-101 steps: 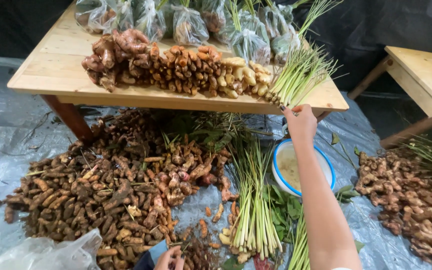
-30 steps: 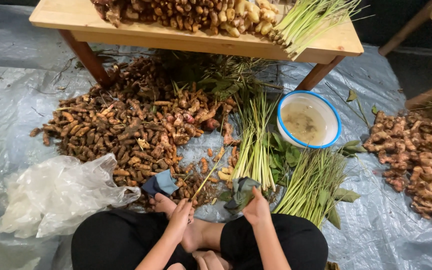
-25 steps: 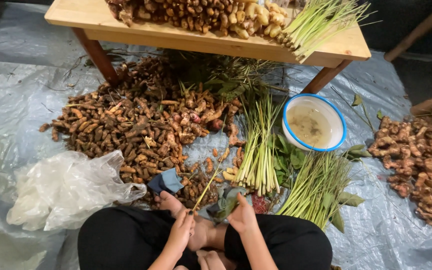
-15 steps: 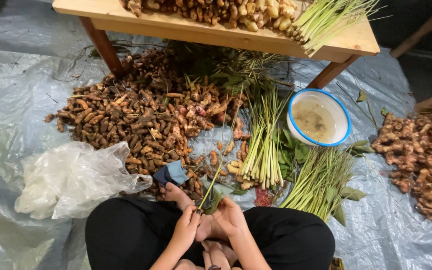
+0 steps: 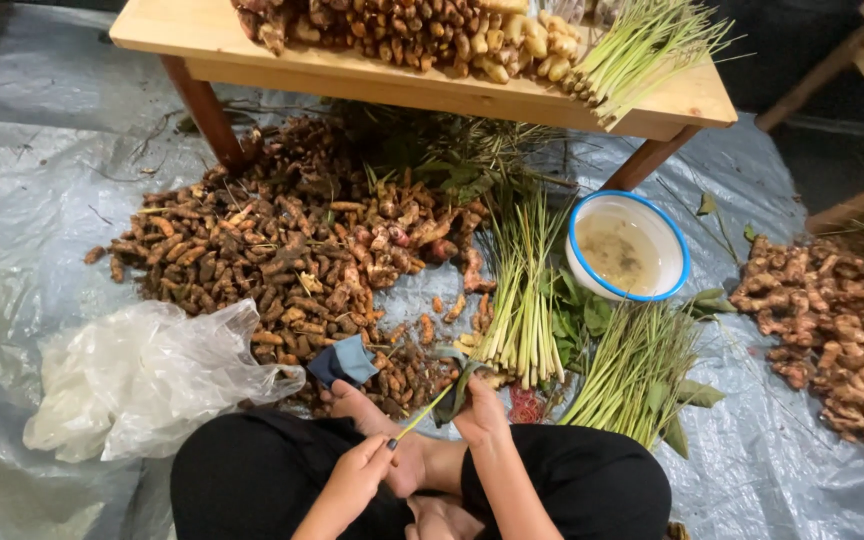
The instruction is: The person sits on a tarp and uses a small knife to peel the outer layers off long green stalks, likely lemongrass. They handle the stalks one at a time, scraping the knife along the length of each stalk and placing the peeled pieces on a nearby table.
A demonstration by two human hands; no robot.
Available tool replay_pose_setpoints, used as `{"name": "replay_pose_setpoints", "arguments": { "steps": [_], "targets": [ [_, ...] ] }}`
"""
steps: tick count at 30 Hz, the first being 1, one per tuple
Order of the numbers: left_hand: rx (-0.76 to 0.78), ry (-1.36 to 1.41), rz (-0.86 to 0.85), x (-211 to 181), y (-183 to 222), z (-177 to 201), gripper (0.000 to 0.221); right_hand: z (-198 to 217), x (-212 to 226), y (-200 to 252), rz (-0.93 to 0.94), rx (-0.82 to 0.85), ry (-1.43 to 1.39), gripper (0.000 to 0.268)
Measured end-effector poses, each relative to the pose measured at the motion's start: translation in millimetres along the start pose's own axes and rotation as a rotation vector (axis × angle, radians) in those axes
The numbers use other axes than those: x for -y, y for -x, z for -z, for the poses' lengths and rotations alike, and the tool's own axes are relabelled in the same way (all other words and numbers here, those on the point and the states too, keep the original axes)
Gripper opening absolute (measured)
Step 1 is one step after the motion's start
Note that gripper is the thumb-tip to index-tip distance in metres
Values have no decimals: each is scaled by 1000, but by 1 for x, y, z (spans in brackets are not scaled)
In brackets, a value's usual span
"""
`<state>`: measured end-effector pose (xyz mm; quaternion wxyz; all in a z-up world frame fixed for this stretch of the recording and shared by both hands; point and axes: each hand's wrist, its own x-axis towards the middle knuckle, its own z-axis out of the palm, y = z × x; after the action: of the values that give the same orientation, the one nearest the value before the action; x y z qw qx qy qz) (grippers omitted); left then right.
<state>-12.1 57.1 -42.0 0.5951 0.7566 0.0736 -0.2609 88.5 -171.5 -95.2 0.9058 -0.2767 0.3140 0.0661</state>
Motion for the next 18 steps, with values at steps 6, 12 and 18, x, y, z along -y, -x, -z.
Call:
{"name": "replay_pose_setpoints", "arguments": {
  "steps": [6, 12, 18],
  "targets": [
    [90, 236, 144, -16, 21, 49, 30, -40, 81, -6, 65, -173, -123, 13],
    [239, 187, 209, 6, 26, 94, 35, -53, 127, -29, 104, -219, -114, 12],
    [225, 238, 309, 3, 41, 121, 35, -86, 161, -12, 173, -260, -191, 10]
  ]
}}
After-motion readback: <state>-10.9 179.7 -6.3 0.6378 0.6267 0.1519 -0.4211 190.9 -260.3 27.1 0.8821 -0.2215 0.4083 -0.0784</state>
